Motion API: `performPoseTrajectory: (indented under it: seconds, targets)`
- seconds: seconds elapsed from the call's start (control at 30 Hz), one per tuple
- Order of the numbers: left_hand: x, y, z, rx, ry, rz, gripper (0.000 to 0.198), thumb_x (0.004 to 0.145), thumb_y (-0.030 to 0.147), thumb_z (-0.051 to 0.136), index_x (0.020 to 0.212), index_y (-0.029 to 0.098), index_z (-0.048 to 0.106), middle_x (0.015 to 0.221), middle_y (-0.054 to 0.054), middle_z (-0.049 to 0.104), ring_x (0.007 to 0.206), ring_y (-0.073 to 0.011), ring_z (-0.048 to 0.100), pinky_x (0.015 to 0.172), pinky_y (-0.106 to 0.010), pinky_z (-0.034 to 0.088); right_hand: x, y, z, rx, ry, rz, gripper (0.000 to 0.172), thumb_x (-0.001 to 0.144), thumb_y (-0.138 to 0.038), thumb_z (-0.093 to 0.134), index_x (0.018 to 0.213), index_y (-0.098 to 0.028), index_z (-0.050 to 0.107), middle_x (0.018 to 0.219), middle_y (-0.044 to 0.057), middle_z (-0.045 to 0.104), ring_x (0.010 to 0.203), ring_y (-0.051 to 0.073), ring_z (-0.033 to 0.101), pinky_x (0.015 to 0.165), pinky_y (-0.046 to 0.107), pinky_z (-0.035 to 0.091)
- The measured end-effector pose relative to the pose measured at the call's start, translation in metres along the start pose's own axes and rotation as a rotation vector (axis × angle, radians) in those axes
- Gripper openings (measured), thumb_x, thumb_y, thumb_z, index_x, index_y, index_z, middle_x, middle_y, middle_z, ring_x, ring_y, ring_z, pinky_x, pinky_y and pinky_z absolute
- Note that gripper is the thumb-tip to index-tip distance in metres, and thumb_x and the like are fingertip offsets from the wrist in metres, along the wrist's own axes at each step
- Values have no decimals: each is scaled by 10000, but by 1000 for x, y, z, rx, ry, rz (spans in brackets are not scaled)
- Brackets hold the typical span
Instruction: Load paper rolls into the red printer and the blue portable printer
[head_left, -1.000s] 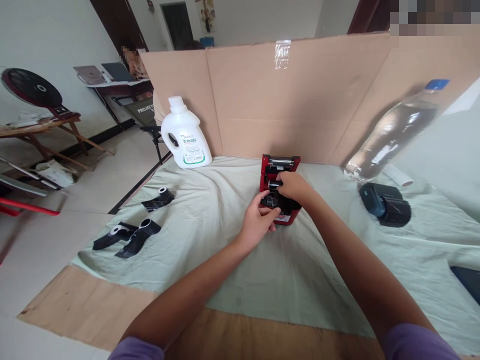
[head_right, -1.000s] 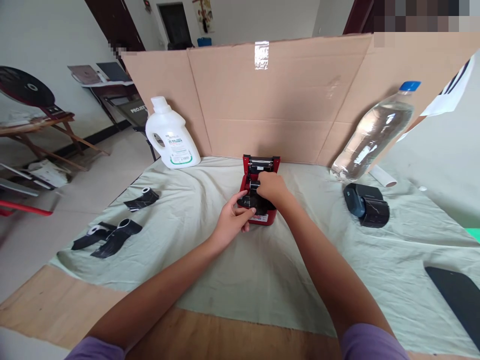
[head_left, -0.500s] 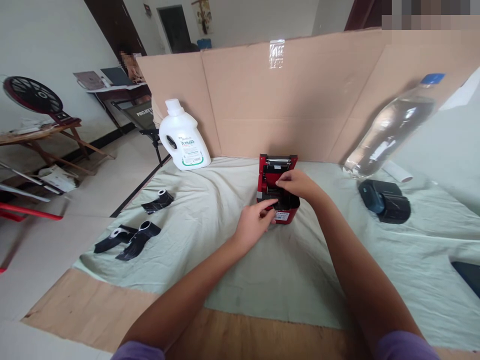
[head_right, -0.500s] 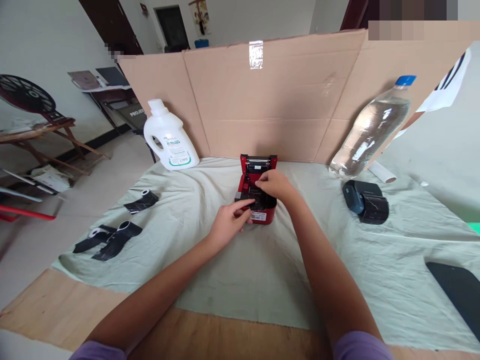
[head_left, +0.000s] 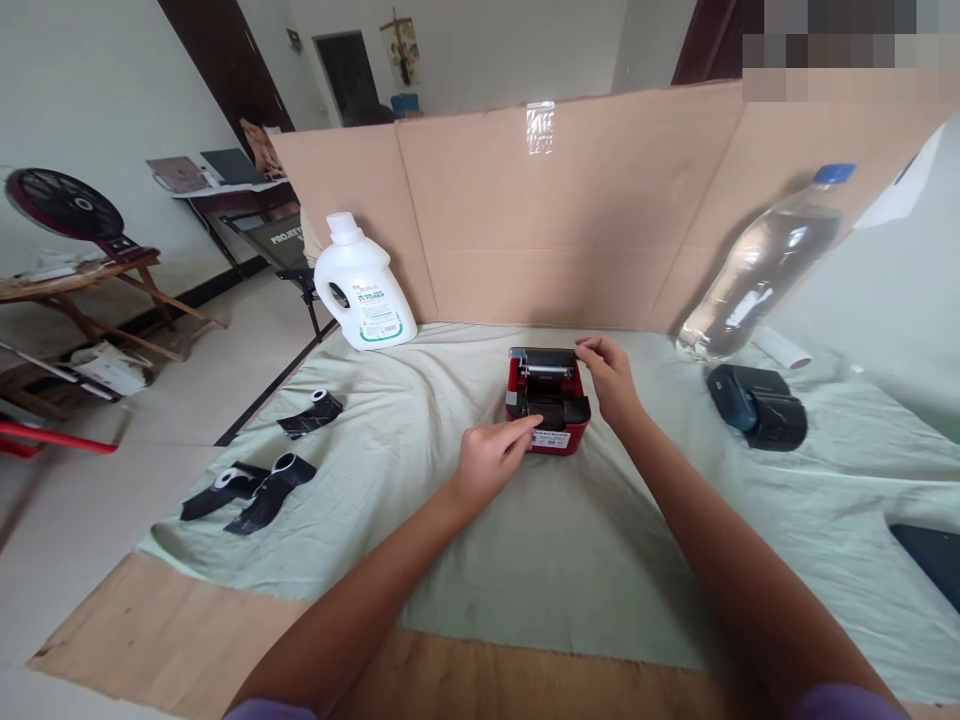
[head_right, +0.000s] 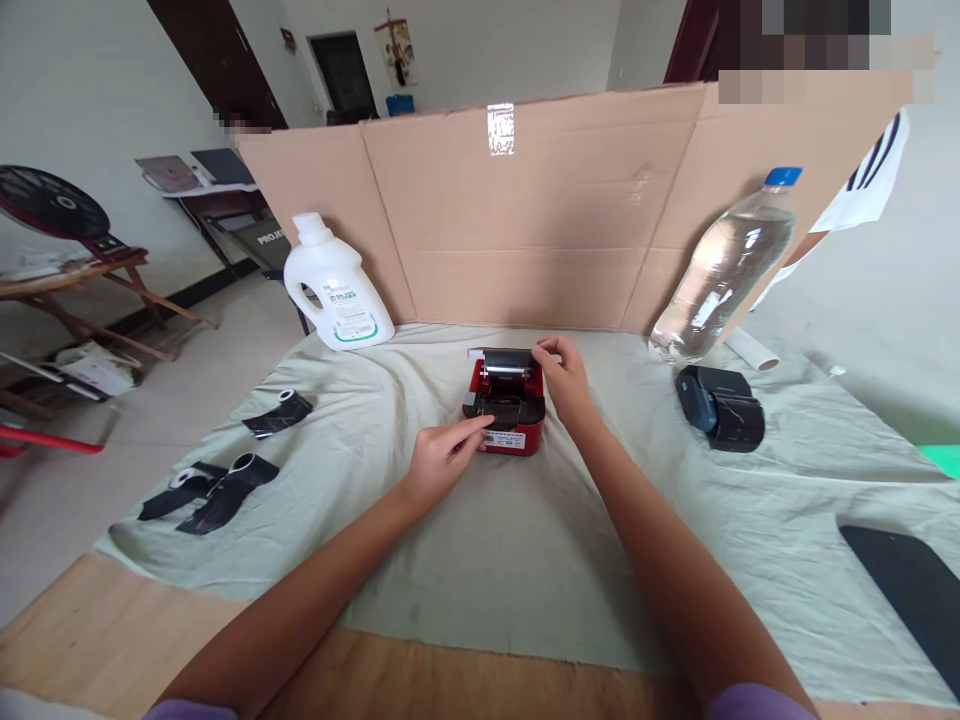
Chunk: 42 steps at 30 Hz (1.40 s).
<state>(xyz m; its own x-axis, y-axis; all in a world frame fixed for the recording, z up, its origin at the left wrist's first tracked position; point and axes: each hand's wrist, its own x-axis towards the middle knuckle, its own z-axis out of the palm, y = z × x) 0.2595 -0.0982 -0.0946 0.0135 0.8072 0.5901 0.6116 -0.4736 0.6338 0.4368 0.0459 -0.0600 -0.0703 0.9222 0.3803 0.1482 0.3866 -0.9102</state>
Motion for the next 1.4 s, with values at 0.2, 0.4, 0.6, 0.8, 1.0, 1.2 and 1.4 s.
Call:
performPoseTrajectory:
  seconds: [0.2, 0.4, 0.6, 0.8, 1.0, 1.2, 1.4]
  targets:
    - [1, -7, 4, 318, 66, 272, 242, 957, 226, 544, 1081, 249, 751, 635, 6, 693, 560, -114, 596, 611, -251, 466, -41, 20, 4, 334, -5, 190, 557, 711, -258, 559, 1262, -305, 494, 1376, 38, 540, 1314, 232, 476, 1079, 429, 420]
    - [20, -7, -12, 442, -5, 47, 682, 807, 542, 711, 1386, 226, 538, 1259, -109, 659, 1154, -289, 555, 989, -421, 447, -45, 34, 13, 519, -7, 270, 585, 738, -283, 585, 1315, -318, 494, 1450, 11, 523, 1370, 249, 456, 1181, 484, 318]
    - [31, -18, -22, 321, -204, -74, 850, 772, 540, 745, 1473, 236, 373, 1351, -81, 630, 1172, -279, 575, 1024, -429, 411, -47, 32, 14, 517, -32, 245, 579, 750, -263, 557, 1326, -315, 528, 1430, -2, 558, 1363, 251, 469, 1164, 466, 353]
    - [27, -21, -18, 282, -177, -60, 727, 782, 511, 745, 1390, 233, 460, 1350, -94, 626, 1132, -276, 624, 1004, -423, 435, -53, 32, 17, 519, -57, 192, 550, 811, -327, 555, 1360, -326, 514, 1469, -21, 531, 1392, 246, 446, 1177, 450, 347]
    - [22, -28, -11, 224, -156, 41, 783, 835, 495, 695, 1481, 223, 346, 1515, -121, 467, 1358, -285, 481, 1108, -443, 404, -57, 29, 20, 620, -42, 250, 460, 883, -476, 534, 1321, -336, 535, 1455, -17, 545, 1397, 251, 446, 1205, 496, 298]
    - [21, -30, -13, 235, -163, -28, 735, 820, 538, 697, 1430, 234, 421, 1371, -105, 598, 1204, -272, 603, 1034, -417, 464, -56, 37, 20, 645, 42, 321, 559, 782, -350, 597, 1336, -340, 517, 1460, -23, 533, 1388, 256, 451, 1210, 506, 276]
    - [20, -30, -14, 254, -169, -31, 673, 799, 533, 719, 1356, 231, 492, 1287, -93, 643, 1100, -268, 638, 978, -414, 470, -57, 42, 19, 595, 25, 254, 519, 797, -306, 555, 1316, -312, 567, 1457, -21, 546, 1402, 252, 432, 1221, 484, 251]
